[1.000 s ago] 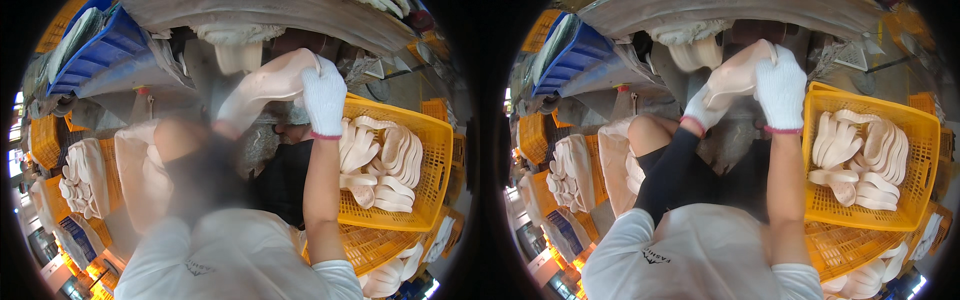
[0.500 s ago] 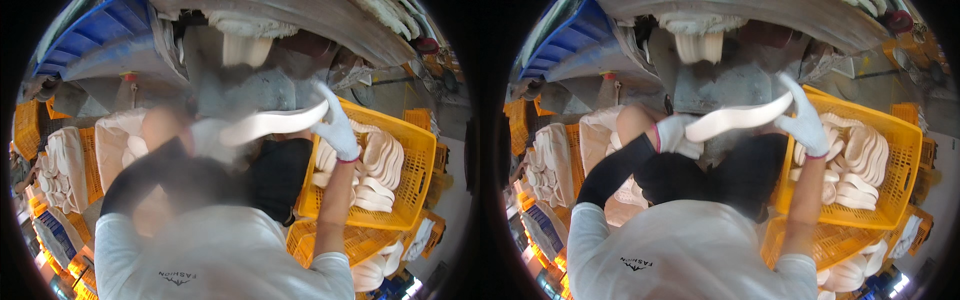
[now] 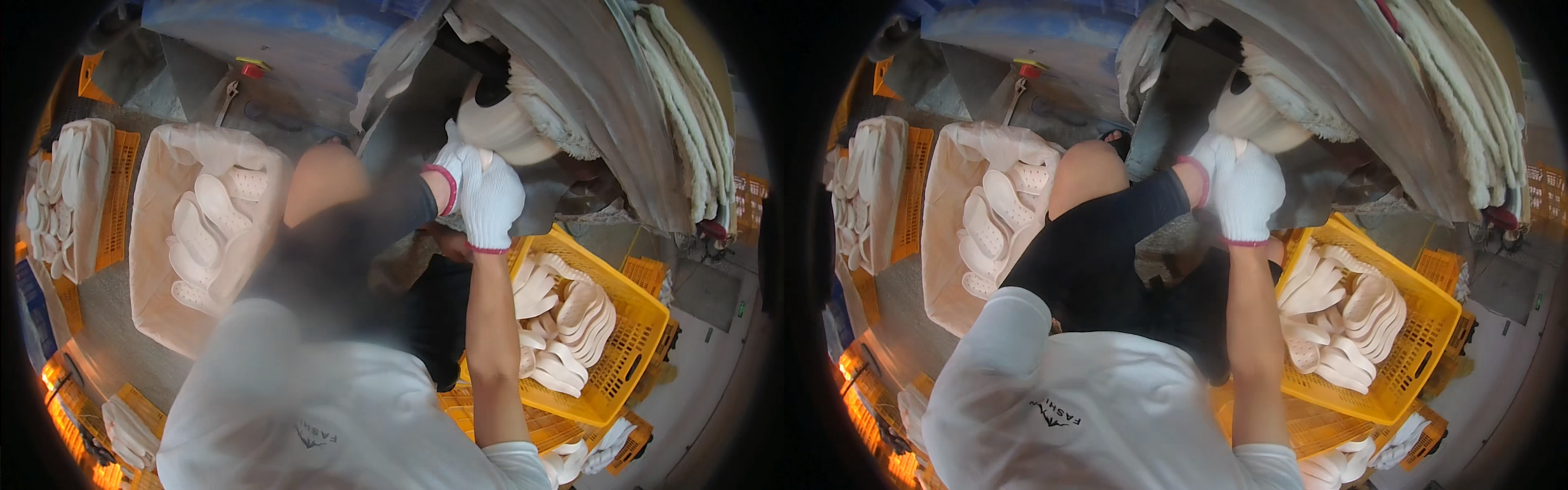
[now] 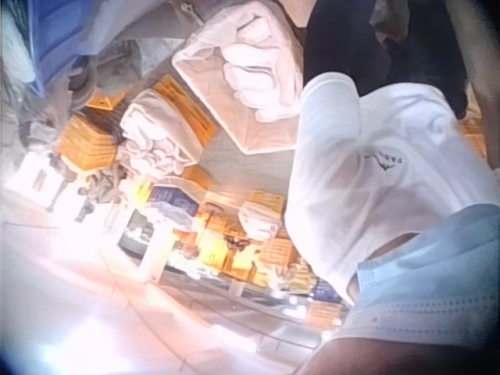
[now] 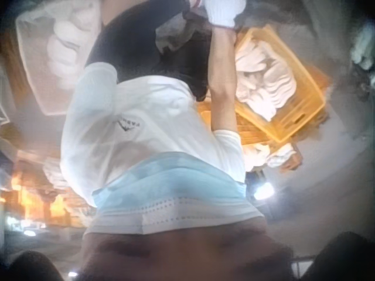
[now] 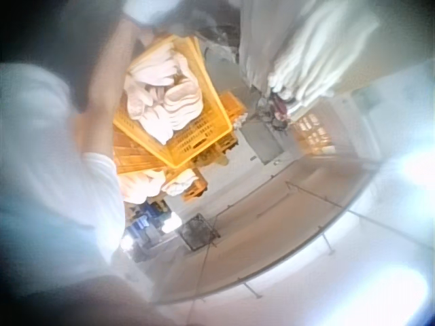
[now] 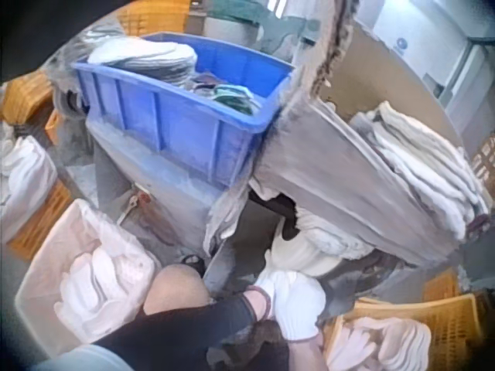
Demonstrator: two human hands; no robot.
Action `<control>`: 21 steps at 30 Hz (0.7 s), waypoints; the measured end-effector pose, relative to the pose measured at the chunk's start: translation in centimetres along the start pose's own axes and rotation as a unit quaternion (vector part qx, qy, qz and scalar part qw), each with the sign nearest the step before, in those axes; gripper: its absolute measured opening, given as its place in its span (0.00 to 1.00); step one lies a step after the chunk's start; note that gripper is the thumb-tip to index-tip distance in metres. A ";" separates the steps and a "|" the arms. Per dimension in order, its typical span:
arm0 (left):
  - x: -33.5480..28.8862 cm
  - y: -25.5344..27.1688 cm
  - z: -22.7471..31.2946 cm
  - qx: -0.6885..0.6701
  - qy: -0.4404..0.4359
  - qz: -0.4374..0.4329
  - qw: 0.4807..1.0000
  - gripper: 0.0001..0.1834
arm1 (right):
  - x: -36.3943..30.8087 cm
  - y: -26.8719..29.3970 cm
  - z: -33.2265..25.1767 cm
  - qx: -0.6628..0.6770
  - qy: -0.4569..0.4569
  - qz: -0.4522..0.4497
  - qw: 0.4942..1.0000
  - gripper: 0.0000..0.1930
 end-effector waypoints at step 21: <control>-5.7 0.8 -3.3 -0.039 0.092 -0.031 0.994 0.40 | -14.8 4.8 -1.9 0.206 0.021 -0.084 0.975 0.27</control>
Point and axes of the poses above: each hand's wrist, its own x-axis towards the middle knuckle, its own y-axis out of the back of the hand, z = x × y, the point moved 3 cm from there along x, towards the middle knuckle, and after that the axes turned 8 degrees about -z, right-handed, at the moved point
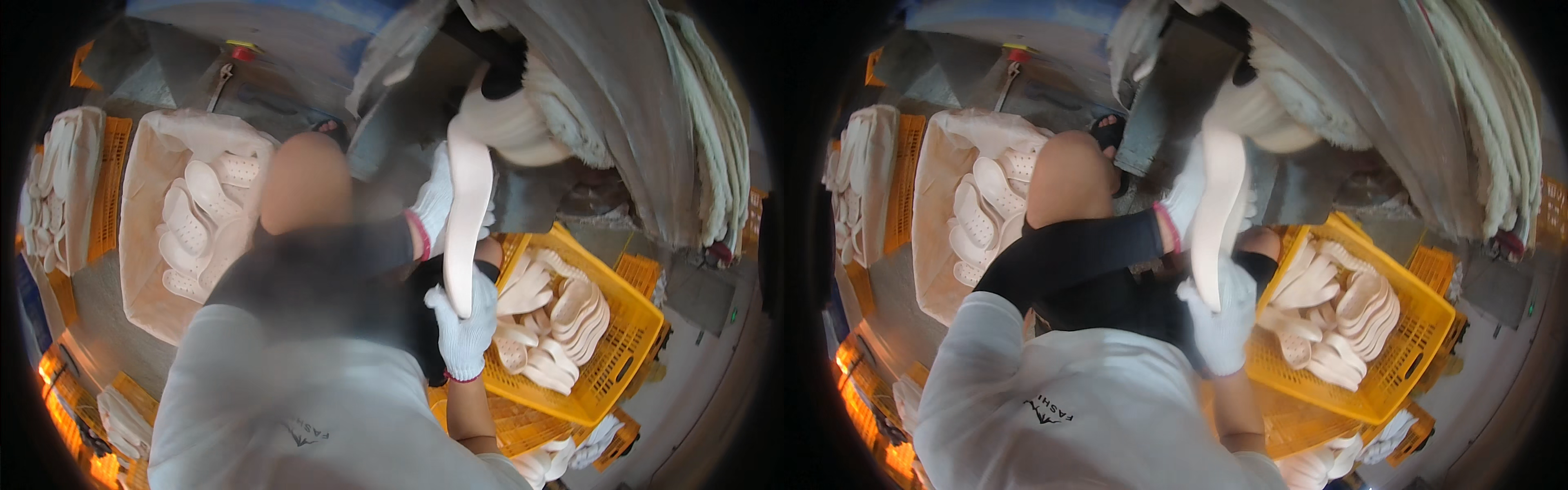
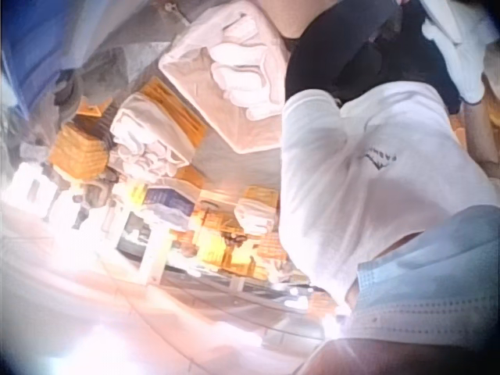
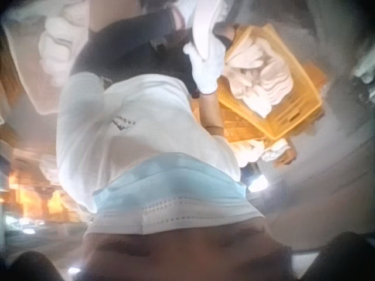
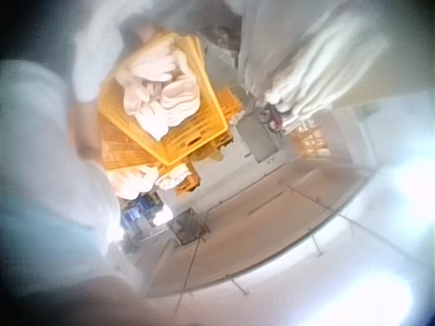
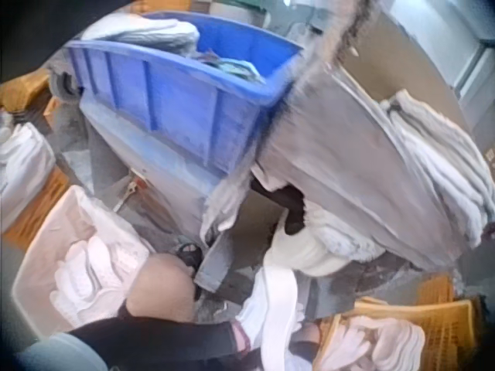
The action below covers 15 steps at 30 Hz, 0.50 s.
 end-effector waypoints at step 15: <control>8.9 3.7 4.4 0.851 -0.311 0.097 0.411 0.11 | 7.8 0.4 1.3 0.088 -0.014 0.145 0.985 0.16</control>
Point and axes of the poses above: each hand's wrist, its own x-axis towards the middle knuckle, its own y-axis out of the back of the hand, z = x × y, the point moved 3 cm from there along x, towards the middle knuckle, and after that the axes turned 8 degrees about -z, right-handed, at the moved point
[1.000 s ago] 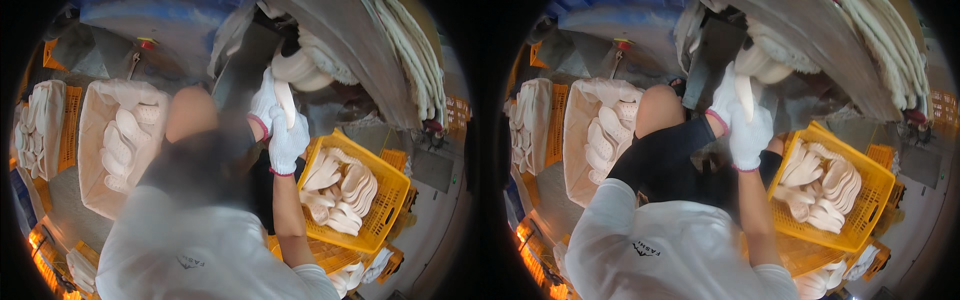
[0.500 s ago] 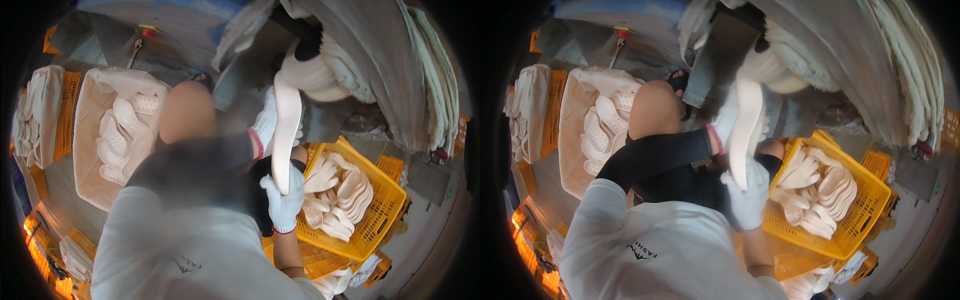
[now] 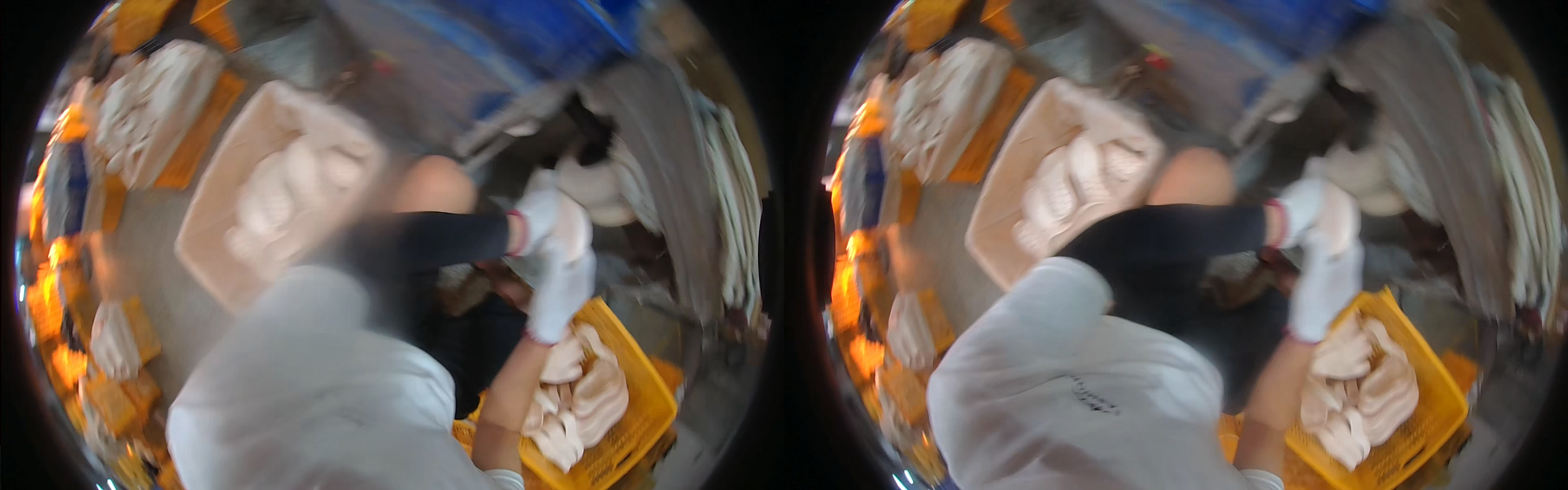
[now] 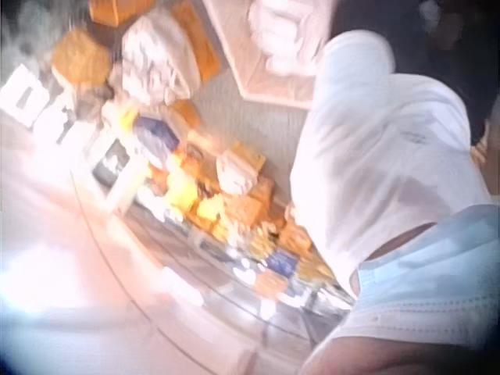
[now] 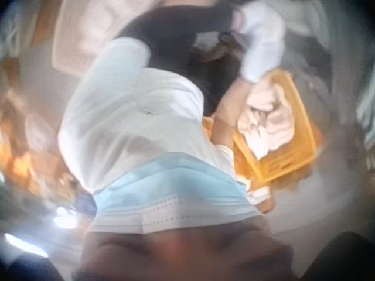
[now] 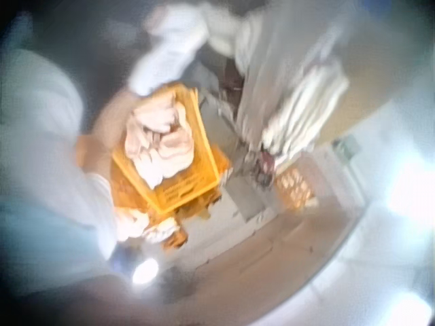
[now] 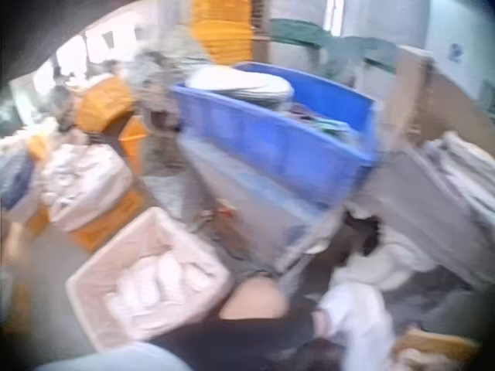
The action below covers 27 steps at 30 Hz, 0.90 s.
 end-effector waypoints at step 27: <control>-1.8 4.6 -0.3 -0.797 0.300 -0.047 0.522 0.31 | 4.4 -2.6 -1.0 0.113 -0.113 0.030 0.987 0.25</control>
Point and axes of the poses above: each hand's wrist, its own x-axis towards the middle knuckle, its own y-axis out of the back of the hand, z = x × y, the point moved 3 cm from there along x, towards the middle knuckle, and after that the axes turned 8 degrees about -z, right-handed, at the moved point
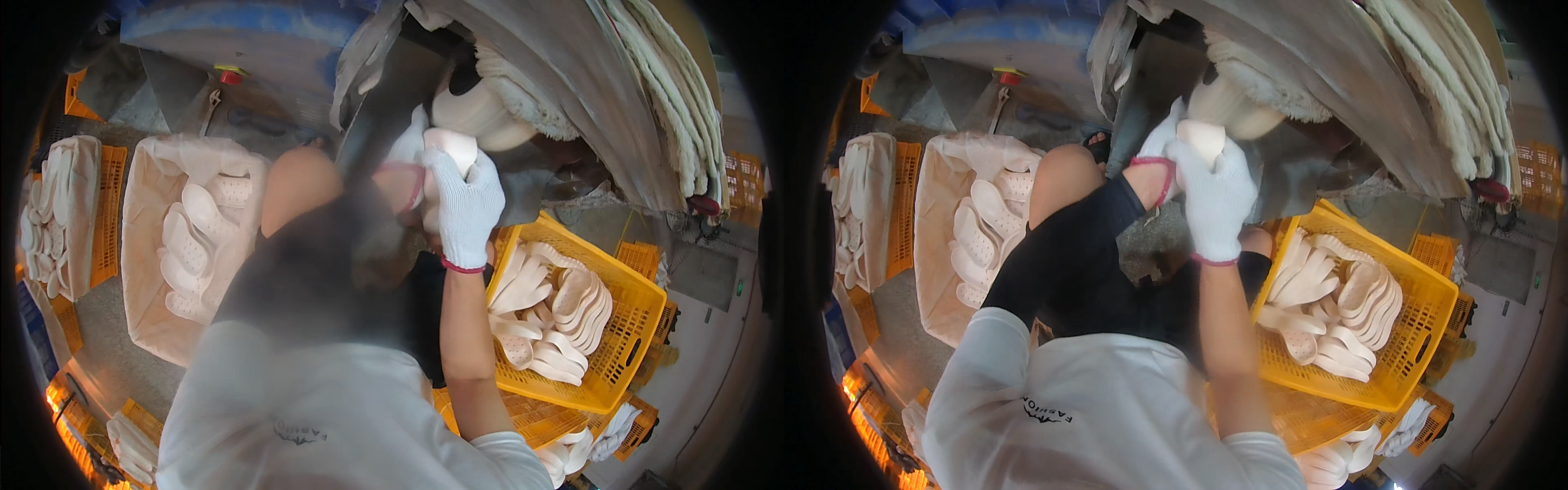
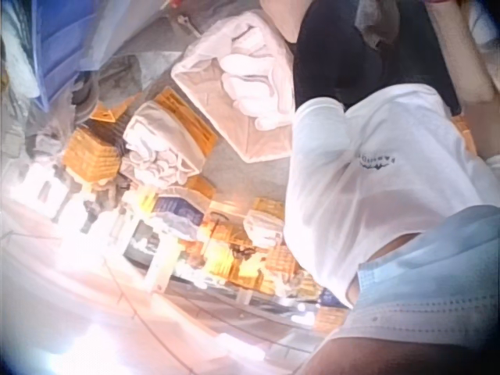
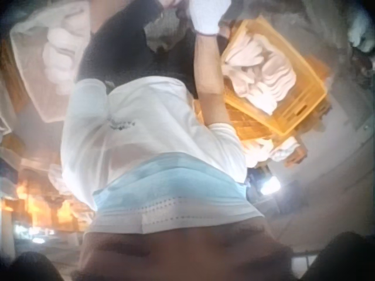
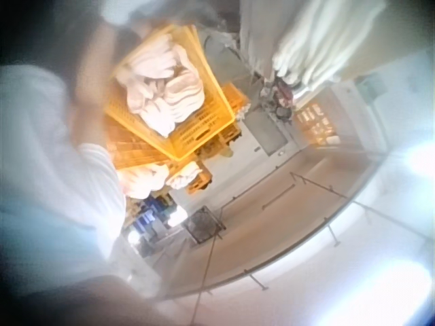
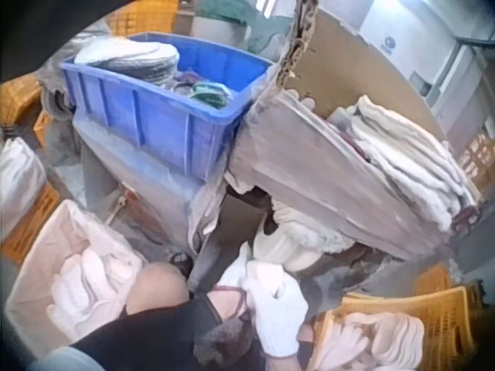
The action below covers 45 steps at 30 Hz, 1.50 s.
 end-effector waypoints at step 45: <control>-10.6 -4.2 -2.6 -0.032 0.063 -0.220 0.973 0.40 | -19.4 8.1 7.1 0.322 -0.087 -0.066 0.940 0.41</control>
Point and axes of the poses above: each hand's wrist, its own x-axis towards the middle knuckle, its own y-axis out of the back of the hand, z = x × y, the point moved 3 cm from there along x, towards the middle knuckle, and after that the axes turned 8 degrees about -z, right-handed, at the moved point
